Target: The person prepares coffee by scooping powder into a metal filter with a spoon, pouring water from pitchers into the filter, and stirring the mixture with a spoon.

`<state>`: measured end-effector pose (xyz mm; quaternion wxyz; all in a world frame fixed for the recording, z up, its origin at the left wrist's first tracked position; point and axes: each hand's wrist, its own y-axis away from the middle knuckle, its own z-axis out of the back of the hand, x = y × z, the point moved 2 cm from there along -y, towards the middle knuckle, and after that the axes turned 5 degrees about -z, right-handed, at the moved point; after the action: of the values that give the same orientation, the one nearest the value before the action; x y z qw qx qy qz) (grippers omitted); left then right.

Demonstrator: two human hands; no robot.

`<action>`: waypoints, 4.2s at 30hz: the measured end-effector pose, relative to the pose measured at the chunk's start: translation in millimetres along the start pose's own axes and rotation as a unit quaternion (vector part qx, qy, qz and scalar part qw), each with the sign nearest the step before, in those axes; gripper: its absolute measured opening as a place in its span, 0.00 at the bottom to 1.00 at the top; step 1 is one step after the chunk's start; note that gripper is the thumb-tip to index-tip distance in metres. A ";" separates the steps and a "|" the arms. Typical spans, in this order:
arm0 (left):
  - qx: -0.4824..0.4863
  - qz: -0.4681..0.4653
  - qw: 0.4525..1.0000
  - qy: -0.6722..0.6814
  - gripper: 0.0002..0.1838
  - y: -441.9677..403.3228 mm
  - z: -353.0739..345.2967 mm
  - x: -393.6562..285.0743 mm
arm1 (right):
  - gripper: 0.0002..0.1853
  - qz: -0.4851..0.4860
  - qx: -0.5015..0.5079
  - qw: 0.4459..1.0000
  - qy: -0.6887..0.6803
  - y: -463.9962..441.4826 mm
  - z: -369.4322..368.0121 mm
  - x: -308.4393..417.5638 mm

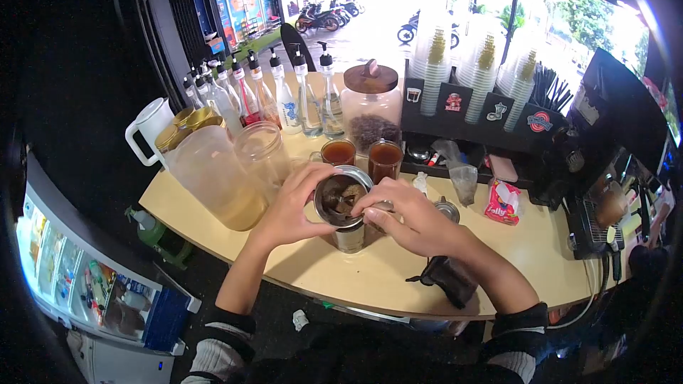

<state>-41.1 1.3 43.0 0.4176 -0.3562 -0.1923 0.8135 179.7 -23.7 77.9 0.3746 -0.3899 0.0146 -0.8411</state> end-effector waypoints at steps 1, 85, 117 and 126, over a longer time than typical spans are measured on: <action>0.002 0.000 1.000 0.002 0.42 0.4 -0.7 0.2 | 0.10 0.000 -0.028 1.000 -0.010 1.6 2.5 -1.1; -0.036 -0.039 0.998 -0.024 0.42 -2.6 -6.4 2.2 | 0.06 0.067 -0.095 0.993 -0.023 -14.2 -1.6 -18.5; -0.107 -0.011 0.989 -0.104 0.42 1.1 -19.2 2.1 | 0.07 0.126 -0.088 0.988 0.005 -22.2 7.6 -13.4; -0.025 -0.039 0.998 0.030 0.42 -11.5 -7.6 18.7 | 0.08 0.138 -0.046 0.989 0.015 -35.1 13.3 -7.7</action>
<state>-36.6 23.3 37.1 0.4457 -0.3828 -0.2135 0.7805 170.0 10.0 93.3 0.4683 -0.3886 0.1120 -0.7856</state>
